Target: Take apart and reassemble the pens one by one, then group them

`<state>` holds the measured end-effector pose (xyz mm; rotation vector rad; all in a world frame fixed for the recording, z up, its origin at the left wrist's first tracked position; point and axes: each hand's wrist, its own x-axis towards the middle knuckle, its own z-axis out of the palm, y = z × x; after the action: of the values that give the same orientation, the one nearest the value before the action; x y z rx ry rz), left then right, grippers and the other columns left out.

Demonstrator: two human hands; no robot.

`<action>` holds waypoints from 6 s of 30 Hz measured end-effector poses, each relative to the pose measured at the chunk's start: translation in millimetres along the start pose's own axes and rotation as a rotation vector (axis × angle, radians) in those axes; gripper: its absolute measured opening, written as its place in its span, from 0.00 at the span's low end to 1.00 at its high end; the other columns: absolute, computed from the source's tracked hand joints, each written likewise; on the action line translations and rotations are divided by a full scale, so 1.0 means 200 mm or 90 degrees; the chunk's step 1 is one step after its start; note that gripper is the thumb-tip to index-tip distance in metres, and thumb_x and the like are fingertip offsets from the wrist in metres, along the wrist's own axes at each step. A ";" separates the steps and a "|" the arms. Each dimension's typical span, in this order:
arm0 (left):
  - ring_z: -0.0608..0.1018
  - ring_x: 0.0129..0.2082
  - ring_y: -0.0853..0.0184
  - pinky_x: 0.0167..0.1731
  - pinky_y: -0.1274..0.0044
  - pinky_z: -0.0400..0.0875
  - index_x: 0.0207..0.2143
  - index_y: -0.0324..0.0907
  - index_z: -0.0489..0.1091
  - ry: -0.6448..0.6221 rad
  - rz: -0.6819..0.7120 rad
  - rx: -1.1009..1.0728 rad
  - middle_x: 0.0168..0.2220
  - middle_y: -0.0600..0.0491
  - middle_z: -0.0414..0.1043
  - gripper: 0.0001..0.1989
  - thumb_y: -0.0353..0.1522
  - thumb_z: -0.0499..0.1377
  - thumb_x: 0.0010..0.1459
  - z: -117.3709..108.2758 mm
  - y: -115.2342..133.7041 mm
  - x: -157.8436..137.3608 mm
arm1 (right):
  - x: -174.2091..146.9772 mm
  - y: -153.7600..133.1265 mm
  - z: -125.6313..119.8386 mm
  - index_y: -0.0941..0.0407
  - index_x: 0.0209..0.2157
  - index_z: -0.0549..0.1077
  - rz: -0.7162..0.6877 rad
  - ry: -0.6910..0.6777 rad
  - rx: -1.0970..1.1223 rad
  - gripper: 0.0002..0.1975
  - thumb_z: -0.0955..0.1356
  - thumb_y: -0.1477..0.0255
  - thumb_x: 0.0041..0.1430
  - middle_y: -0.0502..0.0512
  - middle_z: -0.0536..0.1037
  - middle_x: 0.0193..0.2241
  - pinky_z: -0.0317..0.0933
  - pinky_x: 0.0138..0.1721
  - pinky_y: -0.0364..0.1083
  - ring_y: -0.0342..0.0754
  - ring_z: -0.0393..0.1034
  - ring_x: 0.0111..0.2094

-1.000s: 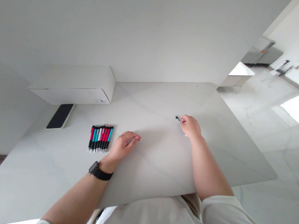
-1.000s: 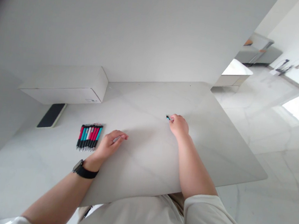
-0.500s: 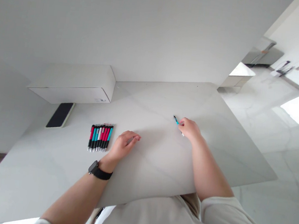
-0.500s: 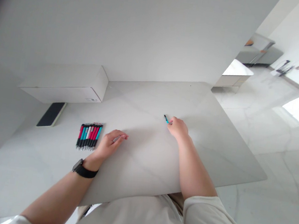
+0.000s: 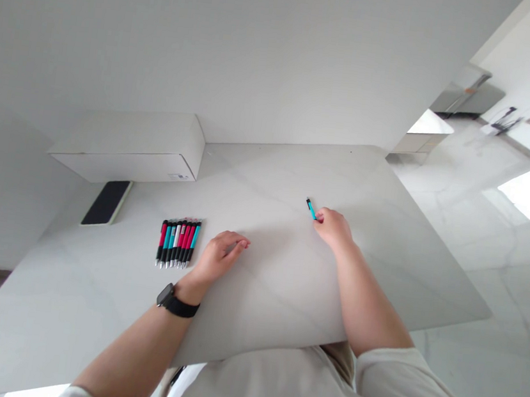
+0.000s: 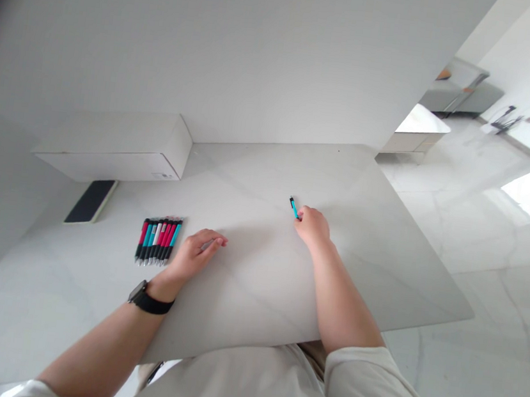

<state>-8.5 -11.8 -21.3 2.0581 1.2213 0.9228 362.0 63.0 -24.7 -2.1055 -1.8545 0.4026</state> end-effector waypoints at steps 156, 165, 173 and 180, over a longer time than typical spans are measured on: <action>0.82 0.35 0.64 0.35 0.74 0.75 0.36 0.41 0.81 0.117 -0.289 -0.358 0.39 0.47 0.84 0.15 0.41 0.74 0.52 -0.01 0.01 0.01 | -0.32 -0.49 0.10 0.50 0.43 0.81 -0.418 0.045 0.350 0.08 0.70 0.64 0.69 0.54 0.84 0.38 0.70 0.41 0.48 0.50 0.77 0.36; 0.83 0.39 0.60 0.40 0.71 0.77 0.37 0.42 0.80 0.138 -0.242 -0.291 0.40 0.47 0.84 0.15 0.43 0.72 0.55 -0.02 0.01 0.00 | -0.31 -0.48 0.10 0.50 0.52 0.76 -0.339 -0.078 0.469 0.18 0.71 0.55 0.66 0.57 0.82 0.43 0.73 0.41 0.49 0.50 0.78 0.38; 0.84 0.42 0.59 0.48 0.68 0.75 0.38 0.45 0.82 0.134 -0.208 -0.125 0.41 0.49 0.84 0.12 0.43 0.70 0.58 -0.02 0.03 0.00 | -0.28 -0.47 0.14 0.51 0.41 0.77 -0.227 -0.212 0.491 0.16 0.68 0.53 0.67 0.53 0.82 0.33 0.71 0.36 0.47 0.49 0.77 0.33; 0.83 0.41 0.59 0.45 0.69 0.75 0.39 0.44 0.81 0.139 -0.190 -0.155 0.41 0.48 0.84 0.14 0.44 0.68 0.60 -0.02 0.00 0.00 | -0.27 -0.46 0.15 0.49 0.49 0.75 -0.259 -0.158 0.463 0.17 0.70 0.54 0.66 0.53 0.83 0.40 0.70 0.37 0.47 0.49 0.76 0.35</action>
<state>-11.3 -11.9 -18.2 1.5661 1.4055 1.1099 260.0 20.4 -14.3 -1.2131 -1.8155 1.0721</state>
